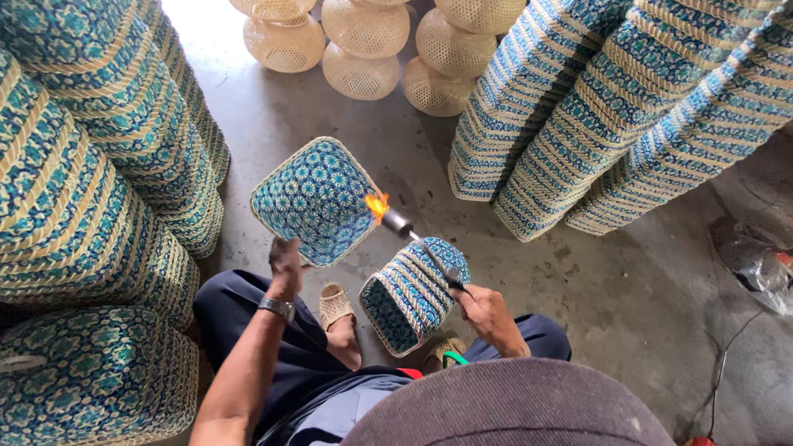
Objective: The person uses a handheld blowtorch to apply heat to the surface of woven baskets. They rotate each basket to treat different sides and then place it back into a stack. The process is repeated for multiple baskets.
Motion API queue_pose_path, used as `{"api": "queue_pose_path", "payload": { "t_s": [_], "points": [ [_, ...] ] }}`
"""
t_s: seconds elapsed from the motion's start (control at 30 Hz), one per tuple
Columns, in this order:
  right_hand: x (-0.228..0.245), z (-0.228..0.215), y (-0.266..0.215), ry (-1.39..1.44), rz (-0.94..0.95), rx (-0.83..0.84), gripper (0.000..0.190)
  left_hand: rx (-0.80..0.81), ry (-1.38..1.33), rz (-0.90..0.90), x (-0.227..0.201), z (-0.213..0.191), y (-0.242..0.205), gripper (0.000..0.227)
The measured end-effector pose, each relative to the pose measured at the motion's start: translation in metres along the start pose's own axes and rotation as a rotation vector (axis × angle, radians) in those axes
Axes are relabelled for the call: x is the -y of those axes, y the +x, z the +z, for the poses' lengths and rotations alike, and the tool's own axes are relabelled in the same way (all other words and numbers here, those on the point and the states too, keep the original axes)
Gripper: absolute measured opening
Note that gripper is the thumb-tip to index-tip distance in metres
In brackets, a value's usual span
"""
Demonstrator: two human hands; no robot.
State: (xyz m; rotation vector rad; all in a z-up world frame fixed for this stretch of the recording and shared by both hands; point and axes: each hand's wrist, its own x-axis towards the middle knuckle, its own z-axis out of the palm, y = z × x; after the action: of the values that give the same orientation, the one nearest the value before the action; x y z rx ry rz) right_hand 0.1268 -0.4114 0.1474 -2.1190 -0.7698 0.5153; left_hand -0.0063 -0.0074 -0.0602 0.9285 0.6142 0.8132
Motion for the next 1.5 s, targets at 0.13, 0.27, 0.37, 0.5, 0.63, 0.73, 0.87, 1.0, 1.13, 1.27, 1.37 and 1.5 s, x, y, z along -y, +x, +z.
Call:
{"api": "queue_pose_path", "payload": {
  "t_s": [0.13,0.27,0.37,0.5,0.63,0.73,0.87,1.0,1.13,1.27,1.37,1.5],
  "points": [
    [0.001,-0.003,0.008,0.109,0.09,0.006,0.033,-0.062,0.208,-0.089,-0.039,0.007,-0.008,0.037],
    [0.006,-0.006,0.018,0.208,0.134,0.035,0.032,-0.043,0.344,-0.018,-0.059,0.009,-0.009,0.031],
    [0.008,-0.004,0.022,0.229,0.135,0.049,0.035,0.004,0.407,0.061,-0.057,0.004,-0.013,0.026],
    [0.018,-0.007,0.035,0.2,0.1,0.024,0.032,0.012,0.597,0.052,-0.058,0.011,-0.017,0.023],
    [0.022,0.002,0.045,0.035,-0.066,-0.018,0.035,0.077,0.515,0.047,-0.06,0.031,-0.034,0.028],
    [0.021,0.011,0.046,0.022,-0.066,0.0,0.035,0.109,0.445,-0.048,-0.068,0.048,-0.049,0.033],
    [0.018,0.017,0.042,-0.214,-0.323,-0.012,0.03,0.157,0.338,-0.114,-0.07,0.058,-0.053,0.039],
    [0.022,0.027,0.047,-0.193,-0.115,-0.061,0.028,0.173,0.411,-0.174,-0.049,0.057,-0.04,0.039],
    [0.025,0.036,0.054,-0.179,-0.489,0.013,0.027,0.31,0.415,0.022,-0.025,0.059,-0.032,0.036],
    [0.011,0.027,0.042,-0.087,-0.245,-0.066,0.033,0.205,0.412,-0.213,-0.03,0.047,-0.035,0.039],
    [-0.004,0.017,0.036,-0.041,0.005,-0.181,0.047,0.192,0.492,-0.258,-0.035,0.037,-0.035,0.043],
    [-0.021,0.018,0.043,-0.115,0.051,-0.37,0.072,0.207,0.453,-0.328,-0.013,0.033,-0.034,0.049]
  ]
}}
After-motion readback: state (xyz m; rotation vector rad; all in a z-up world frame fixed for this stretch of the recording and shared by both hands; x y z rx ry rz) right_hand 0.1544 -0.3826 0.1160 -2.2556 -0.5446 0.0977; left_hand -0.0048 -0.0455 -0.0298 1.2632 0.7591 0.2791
